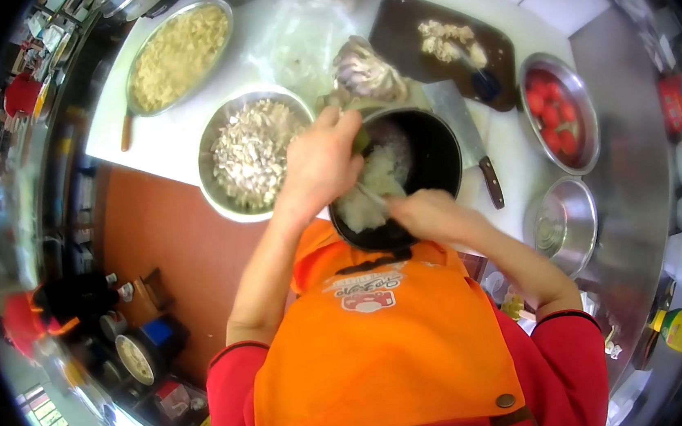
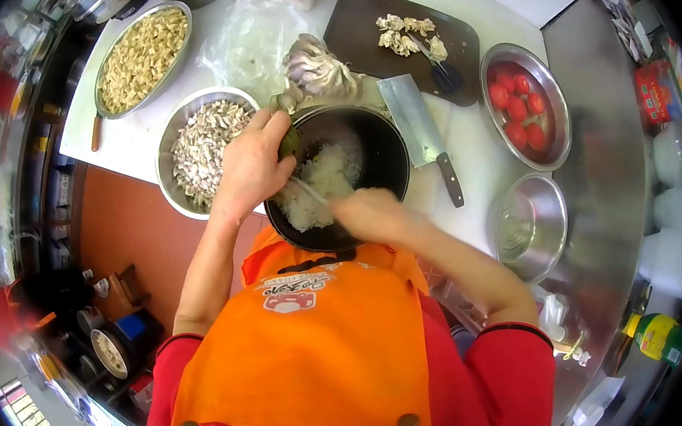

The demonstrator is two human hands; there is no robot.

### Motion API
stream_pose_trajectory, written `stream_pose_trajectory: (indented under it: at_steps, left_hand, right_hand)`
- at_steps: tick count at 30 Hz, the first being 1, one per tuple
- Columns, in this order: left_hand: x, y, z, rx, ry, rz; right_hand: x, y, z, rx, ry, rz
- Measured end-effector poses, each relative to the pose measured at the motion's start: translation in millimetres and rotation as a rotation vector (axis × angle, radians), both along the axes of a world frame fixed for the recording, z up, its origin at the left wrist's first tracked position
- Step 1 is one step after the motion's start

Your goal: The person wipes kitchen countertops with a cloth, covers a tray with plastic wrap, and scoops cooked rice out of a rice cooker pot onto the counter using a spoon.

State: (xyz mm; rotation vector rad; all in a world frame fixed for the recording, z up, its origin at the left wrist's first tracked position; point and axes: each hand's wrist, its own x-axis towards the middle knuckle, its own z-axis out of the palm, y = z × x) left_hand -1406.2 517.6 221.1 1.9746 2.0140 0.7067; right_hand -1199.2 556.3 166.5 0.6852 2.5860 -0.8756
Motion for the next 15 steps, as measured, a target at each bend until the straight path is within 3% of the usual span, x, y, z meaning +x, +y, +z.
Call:
stream_pose_trajectory:
  at_steps: [2,5,8,15]
  left_hand:
    - [1,1,3,0.002,0.018,0.005]
    - [9,0,3,0.041,0.022,-0.016]
    - [15,1,6,0.079,0.029,-0.034]
    - [16,-5,7,0.070,0.017,-0.055]
  right_hand:
    - [18,22,16,0.107,0.132,-0.126]
    - [31,49,18,0.350,-0.049,-0.229]
    - [29,23,-6,0.222,-0.043,-0.132]
    - [27,-16,2,-0.109,-0.041,-0.189]
